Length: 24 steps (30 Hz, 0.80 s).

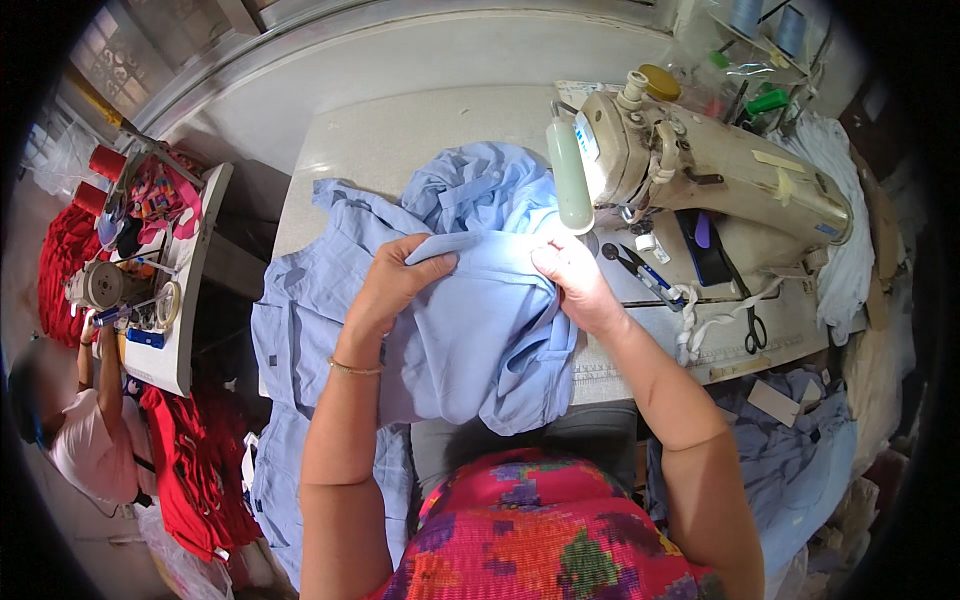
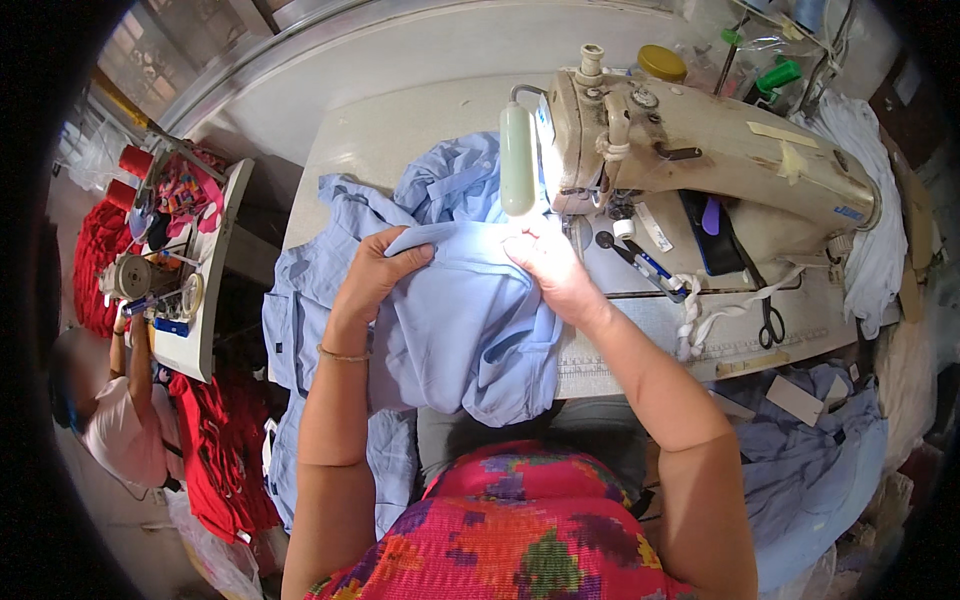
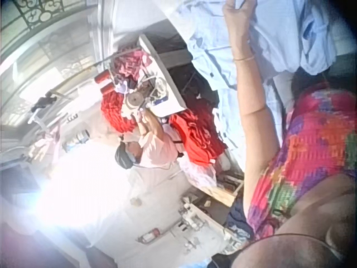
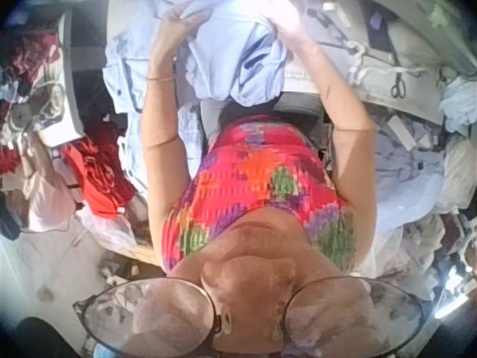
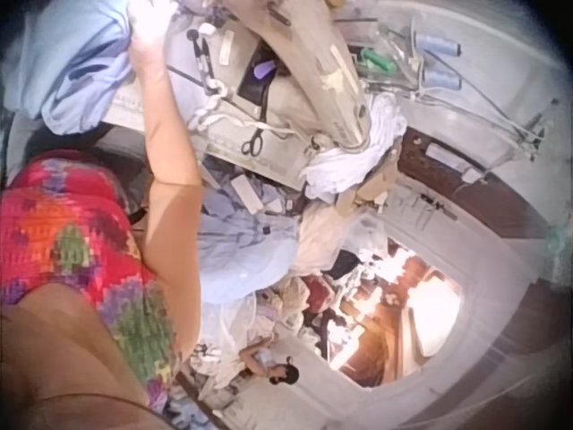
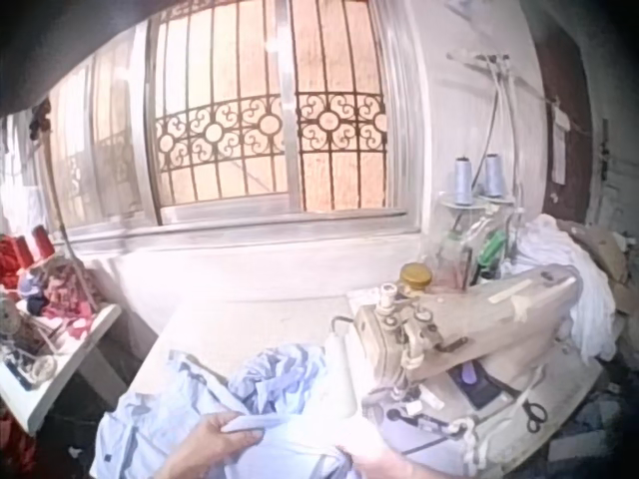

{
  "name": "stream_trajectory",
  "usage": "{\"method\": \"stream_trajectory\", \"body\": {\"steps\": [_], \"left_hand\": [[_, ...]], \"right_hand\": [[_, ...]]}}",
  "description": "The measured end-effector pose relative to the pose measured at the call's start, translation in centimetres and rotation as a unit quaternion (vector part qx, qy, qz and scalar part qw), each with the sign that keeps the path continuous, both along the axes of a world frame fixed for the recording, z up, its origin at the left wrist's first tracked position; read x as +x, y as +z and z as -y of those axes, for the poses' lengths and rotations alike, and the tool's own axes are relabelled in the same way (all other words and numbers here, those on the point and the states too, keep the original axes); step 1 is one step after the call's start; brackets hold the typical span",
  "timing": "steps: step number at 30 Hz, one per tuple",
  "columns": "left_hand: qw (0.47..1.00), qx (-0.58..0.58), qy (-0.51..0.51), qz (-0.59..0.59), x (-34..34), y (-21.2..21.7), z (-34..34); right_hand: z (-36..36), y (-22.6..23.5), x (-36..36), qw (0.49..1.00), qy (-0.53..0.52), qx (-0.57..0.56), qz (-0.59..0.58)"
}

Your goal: The person uses thread nippers to trim loose threads from the collar and button placket of a blue shirt, then turns the shirt over to repeat the trimming on the back of the collar.

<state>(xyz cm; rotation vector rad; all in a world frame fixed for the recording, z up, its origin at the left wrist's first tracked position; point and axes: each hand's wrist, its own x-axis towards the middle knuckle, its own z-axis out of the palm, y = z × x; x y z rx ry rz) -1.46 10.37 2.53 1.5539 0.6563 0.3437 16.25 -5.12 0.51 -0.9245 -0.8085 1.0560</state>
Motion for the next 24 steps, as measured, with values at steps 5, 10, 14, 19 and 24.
{"method": "stream_trajectory", "body": {"steps": [5, 10, 14, 19, 24], "left_hand": [[0.972, 0.232, -0.014, 0.017, 0.8, 0.3, 0.3], [0.973, 0.164, -0.156, -0.05, 2.4, 0.8, 0.5], [0.987, 0.011, -0.158, -0.033, 2.8, 0.5, 0.9], [0.99, -0.016, -0.13, 0.053, 3.1, -0.8, 1.9], [0.987, -0.026, -0.154, 0.029, 3.0, -0.1, 2.6]], "right_hand": [[-0.4, -1.4, -0.2, 0.992, -0.039, -0.033, 0.112], [-0.2, -1.3, -0.3, 0.996, -0.014, -0.043, 0.077], [0.3, -0.3, -0.1, 0.989, 0.039, -0.074, 0.122], [0.3, -0.2, 0.1, 0.971, 0.045, -0.146, 0.182], [-0.2, -1.9, -0.3, 0.983, 0.014, -0.114, 0.143]]}}
